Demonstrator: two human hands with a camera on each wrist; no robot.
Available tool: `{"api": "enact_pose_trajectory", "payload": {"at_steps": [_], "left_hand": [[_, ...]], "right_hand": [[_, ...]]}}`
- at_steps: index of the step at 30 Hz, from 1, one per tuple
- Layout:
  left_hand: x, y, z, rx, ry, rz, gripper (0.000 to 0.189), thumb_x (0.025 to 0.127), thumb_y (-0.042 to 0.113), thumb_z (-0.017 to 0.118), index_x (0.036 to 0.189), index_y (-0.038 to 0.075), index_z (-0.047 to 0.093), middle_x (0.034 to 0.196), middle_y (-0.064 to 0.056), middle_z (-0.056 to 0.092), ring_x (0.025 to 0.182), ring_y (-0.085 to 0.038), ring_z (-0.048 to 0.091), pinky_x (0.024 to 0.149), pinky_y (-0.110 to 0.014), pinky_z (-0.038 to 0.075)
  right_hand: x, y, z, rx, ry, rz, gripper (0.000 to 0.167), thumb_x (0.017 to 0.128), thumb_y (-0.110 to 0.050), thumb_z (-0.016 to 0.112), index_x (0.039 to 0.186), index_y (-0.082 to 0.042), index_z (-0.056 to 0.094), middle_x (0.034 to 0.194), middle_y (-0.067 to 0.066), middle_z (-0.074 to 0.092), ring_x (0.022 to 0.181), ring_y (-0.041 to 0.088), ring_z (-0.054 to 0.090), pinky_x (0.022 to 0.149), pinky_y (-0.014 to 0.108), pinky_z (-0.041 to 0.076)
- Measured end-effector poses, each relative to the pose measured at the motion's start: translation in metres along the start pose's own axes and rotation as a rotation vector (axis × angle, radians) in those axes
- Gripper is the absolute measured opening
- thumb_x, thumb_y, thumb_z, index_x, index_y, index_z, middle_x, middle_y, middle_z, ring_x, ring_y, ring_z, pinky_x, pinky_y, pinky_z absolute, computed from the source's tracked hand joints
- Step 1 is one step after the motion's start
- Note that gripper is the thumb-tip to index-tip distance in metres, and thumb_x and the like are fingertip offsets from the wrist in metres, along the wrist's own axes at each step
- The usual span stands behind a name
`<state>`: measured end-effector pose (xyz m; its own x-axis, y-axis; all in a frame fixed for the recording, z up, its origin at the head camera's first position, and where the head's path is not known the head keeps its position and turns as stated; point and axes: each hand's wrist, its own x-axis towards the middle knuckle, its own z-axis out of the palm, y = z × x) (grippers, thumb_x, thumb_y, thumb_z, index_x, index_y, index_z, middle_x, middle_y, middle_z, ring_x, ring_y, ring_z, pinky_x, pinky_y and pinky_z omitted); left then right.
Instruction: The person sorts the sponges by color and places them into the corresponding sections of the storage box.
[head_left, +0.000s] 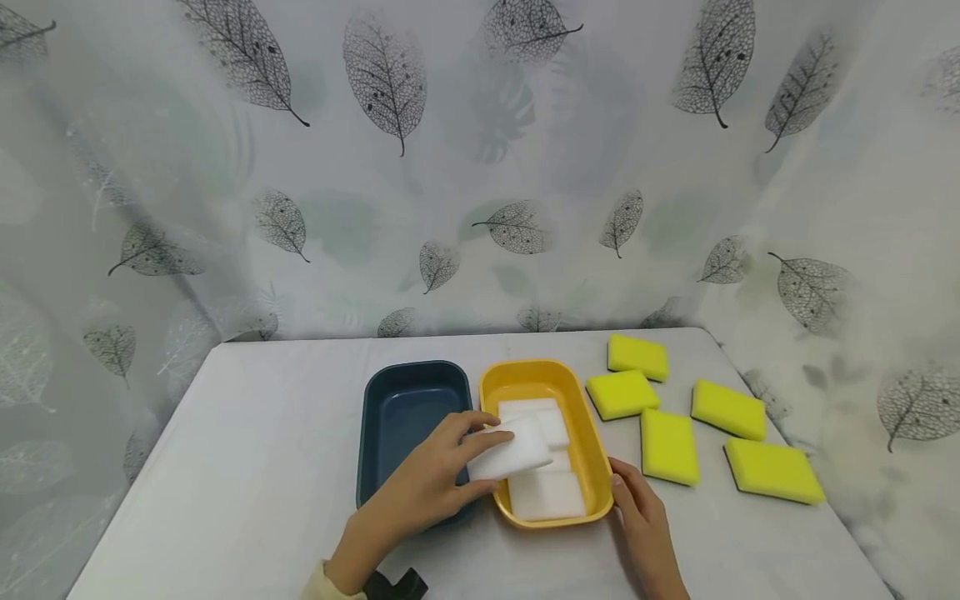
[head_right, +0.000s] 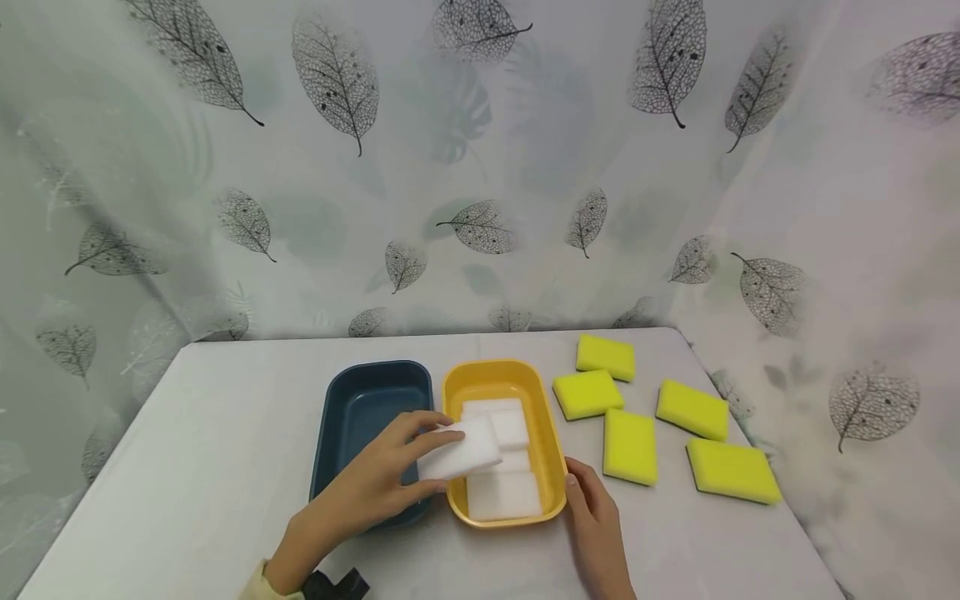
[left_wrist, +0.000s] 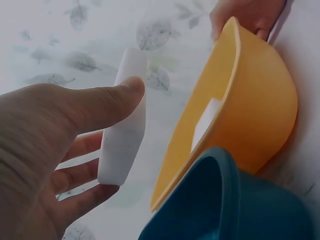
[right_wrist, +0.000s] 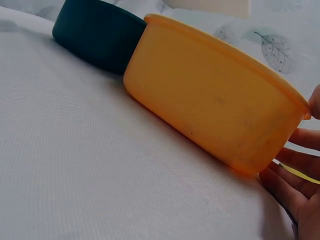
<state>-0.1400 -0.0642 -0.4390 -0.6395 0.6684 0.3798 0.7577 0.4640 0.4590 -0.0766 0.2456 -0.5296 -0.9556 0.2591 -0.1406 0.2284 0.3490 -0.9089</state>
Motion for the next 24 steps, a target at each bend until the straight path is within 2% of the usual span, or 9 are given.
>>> {"api": "enact_pose_trajectory", "payload": {"at_steps": [8,14,20,24], "left_hand": [[0.008,0.007,0.013,0.044,-0.035,0.008,0.050,0.095,0.035,0.077,0.142,0.023,0.063,0.149,-0.001,0.056,0.135,-0.019,0.054,0.112,-0.039,0.051],[0.019,0.015,0.026,0.073,-0.066,0.026,0.047,0.095,0.035,0.077,0.139,0.024,0.065,0.148,0.001,0.059,0.135,-0.019,0.057,0.111,-0.039,0.050],[0.027,0.022,0.041,0.169,-0.080,0.030,0.045,0.094,0.037,0.078,0.135,0.023,0.066,0.145,0.002,0.063,0.132,-0.016,0.060,0.109,-0.038,0.050],[0.030,0.023,0.050,0.215,-0.090,0.000,0.042,0.094,0.036,0.078,0.133,0.023,0.066,0.144,0.003,0.063,0.132,-0.016,0.059,0.109,-0.037,0.050]], "right_hand": [[-0.001,0.000,0.000,-0.008,0.004,0.003,0.056,0.111,-0.050,0.040,0.147,-0.010,0.054,0.148,0.013,0.060,0.107,-0.004,0.059,0.088,0.015,0.054],[0.001,0.001,0.000,-0.007,0.005,0.003,0.056,0.111,-0.051,0.040,0.147,-0.011,0.054,0.148,0.012,0.060,0.108,-0.004,0.059,0.089,0.015,0.053],[0.000,0.000,0.000,-0.006,0.004,0.004,0.056,0.111,-0.051,0.040,0.147,-0.011,0.054,0.148,0.012,0.060,0.108,-0.004,0.059,0.089,0.015,0.053],[-0.001,-0.002,0.000,0.002,0.007,-0.017,0.054,0.111,-0.049,0.041,0.147,-0.010,0.054,0.147,0.013,0.060,0.109,-0.003,0.060,0.089,0.015,0.053]]}}
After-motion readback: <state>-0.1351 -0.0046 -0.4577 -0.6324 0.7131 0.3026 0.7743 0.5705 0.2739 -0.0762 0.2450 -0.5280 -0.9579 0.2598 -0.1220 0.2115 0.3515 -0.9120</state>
